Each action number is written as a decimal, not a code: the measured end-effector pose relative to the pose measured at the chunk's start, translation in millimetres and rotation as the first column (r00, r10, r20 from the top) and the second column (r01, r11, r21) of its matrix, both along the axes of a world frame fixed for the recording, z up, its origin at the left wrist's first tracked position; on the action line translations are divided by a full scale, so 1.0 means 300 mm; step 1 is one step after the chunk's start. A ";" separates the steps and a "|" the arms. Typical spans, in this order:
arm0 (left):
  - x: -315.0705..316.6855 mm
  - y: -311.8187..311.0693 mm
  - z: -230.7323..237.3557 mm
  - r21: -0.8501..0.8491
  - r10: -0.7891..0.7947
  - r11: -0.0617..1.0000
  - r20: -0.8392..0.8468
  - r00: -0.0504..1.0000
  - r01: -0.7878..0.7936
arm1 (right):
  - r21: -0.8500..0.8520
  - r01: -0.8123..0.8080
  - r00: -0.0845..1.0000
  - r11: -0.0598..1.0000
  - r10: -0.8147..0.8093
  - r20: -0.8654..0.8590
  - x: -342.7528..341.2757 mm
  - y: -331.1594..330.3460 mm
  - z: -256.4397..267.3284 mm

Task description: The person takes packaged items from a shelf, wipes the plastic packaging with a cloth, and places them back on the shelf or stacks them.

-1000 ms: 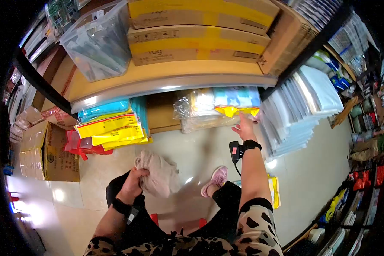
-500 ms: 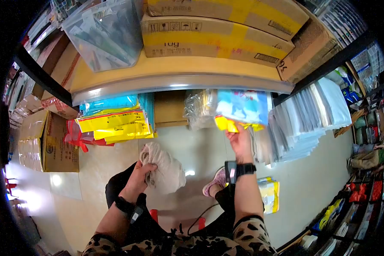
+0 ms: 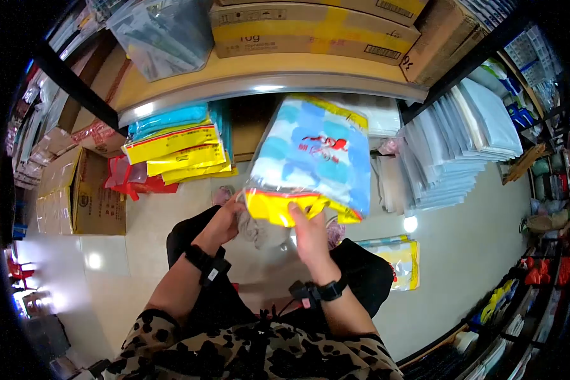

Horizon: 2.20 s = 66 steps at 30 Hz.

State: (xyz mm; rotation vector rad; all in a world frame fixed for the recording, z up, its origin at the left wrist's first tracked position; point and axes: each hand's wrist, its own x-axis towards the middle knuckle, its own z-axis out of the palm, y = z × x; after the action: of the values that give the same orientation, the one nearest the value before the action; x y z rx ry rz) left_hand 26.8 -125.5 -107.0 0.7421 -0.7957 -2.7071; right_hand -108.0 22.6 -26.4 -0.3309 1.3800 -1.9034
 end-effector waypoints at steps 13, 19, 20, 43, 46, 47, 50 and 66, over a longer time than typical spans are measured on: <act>0.145 0.082 0.193 0.183 -0.162 0.971 0.024 0.987 0.155 | 0.201 -0.498 0.758 0.843 0.537 -0.372 0.154 0.214 0.018; 0.219 0.121 0.279 0.164 -0.041 0.985 -0.022 0.999 0.044 | 0.105 -0.517 0.759 0.850 0.398 0.515 0.049 0.383 -0.163; 0.232 0.125 0.285 0.156 -0.051 0.986 -0.042 0.998 0.057 | -0.025 -0.417 0.741 0.908 0.356 0.569 0.056 0.391 -0.188; 0.838 0.014 0.424 -0.179 -0.006 0.982 0.251 0.968 0.053 | 0.080 -0.164 0.973 0.983 0.175 -0.154 -0.034 0.212 0.175; 0.860 -0.007 0.454 -0.194 -0.154 0.957 0.286 0.946 0.215 | 0.126 -0.362 0.917 0.924 0.377 -0.133 0.075 0.187 0.395; 0.847 -0.006 0.459 -0.212 -0.194 0.941 0.297 0.935 0.263 | 0.134 -0.441 0.883 0.888 0.455 -0.113 0.132 0.172 0.445; 0.807 -0.028 0.437 -0.356 -0.207 0.858 0.417 0.885 0.369 | -0.100 -0.564 0.799 0.820 0.512 -0.315 0.290 0.125 0.540; 0.798 -0.064 0.435 -0.521 -0.162 0.748 0.458 0.874 0.411 | 0.624 -0.289 0.201 0.726 0.683 -0.702 0.352 -0.300 -0.116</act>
State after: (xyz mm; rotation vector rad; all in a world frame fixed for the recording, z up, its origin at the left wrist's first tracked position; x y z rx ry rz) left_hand 266.1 -144.6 23.6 1.0586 -1.9126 -2.2978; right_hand -2.3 -67.3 -61.2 -1.6521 1.9112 -0.7379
